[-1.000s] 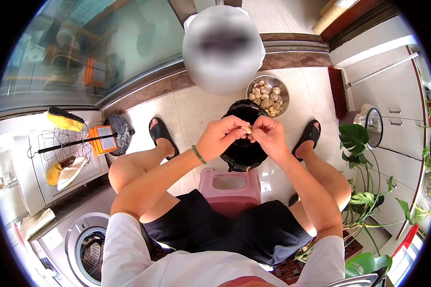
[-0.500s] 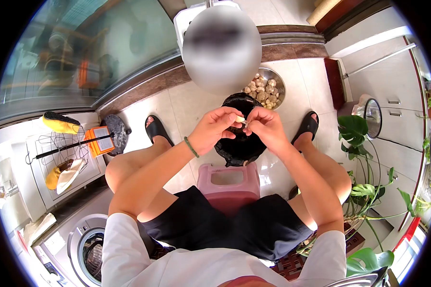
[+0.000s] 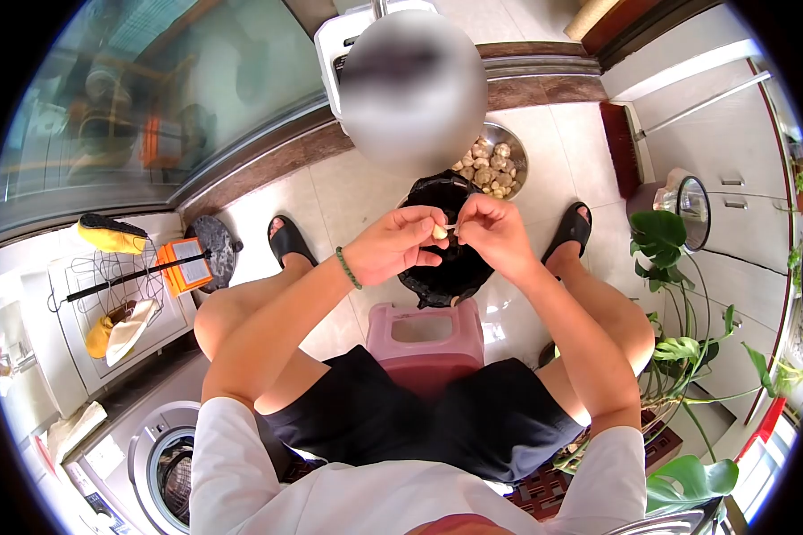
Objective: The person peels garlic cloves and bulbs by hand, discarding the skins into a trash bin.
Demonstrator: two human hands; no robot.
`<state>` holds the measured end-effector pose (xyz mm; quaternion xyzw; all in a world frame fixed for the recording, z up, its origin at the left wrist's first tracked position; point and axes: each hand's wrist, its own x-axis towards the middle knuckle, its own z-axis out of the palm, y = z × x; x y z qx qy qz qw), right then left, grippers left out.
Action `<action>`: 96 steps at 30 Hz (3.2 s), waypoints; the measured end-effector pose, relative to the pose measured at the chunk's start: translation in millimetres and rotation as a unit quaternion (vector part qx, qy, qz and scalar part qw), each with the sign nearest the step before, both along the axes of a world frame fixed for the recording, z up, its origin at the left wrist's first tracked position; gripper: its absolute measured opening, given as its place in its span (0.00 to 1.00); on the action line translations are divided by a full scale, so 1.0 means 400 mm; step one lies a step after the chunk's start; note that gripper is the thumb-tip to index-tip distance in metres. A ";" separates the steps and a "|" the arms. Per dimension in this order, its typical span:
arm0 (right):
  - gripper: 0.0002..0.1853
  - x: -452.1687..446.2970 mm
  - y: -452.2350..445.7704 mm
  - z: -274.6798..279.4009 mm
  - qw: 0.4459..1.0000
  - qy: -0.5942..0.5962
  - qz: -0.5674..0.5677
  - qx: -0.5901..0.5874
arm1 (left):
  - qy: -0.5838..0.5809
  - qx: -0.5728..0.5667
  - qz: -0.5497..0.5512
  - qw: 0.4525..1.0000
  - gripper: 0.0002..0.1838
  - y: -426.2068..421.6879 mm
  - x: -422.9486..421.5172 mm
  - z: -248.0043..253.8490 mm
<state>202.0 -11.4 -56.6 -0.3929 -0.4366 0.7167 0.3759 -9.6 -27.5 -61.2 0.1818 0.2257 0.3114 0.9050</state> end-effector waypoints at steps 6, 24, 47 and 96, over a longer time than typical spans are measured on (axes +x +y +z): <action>0.05 0.008 0.005 0.027 0.986 -0.114 -0.020 0.123 | 0.020 -0.014 -0.014 1.000 0.11 0.010 -0.003 0.014; 0.05 0.043 0.039 0.040 0.836 -0.399 -0.019 0.376 | 0.237 0.030 -0.140 0.961 0.11 0.028 0.004 -0.005; 0.05 -0.024 0.017 -0.037 0.924 -0.278 -0.025 0.262 | 0.211 0.070 0.025 0.975 0.17 0.037 -0.036 0.026; 0.07 -0.021 -0.007 -0.013 0.913 -0.298 0.022 0.278 | 0.303 0.196 0.064 0.930 0.11 0.022 -0.003 -0.014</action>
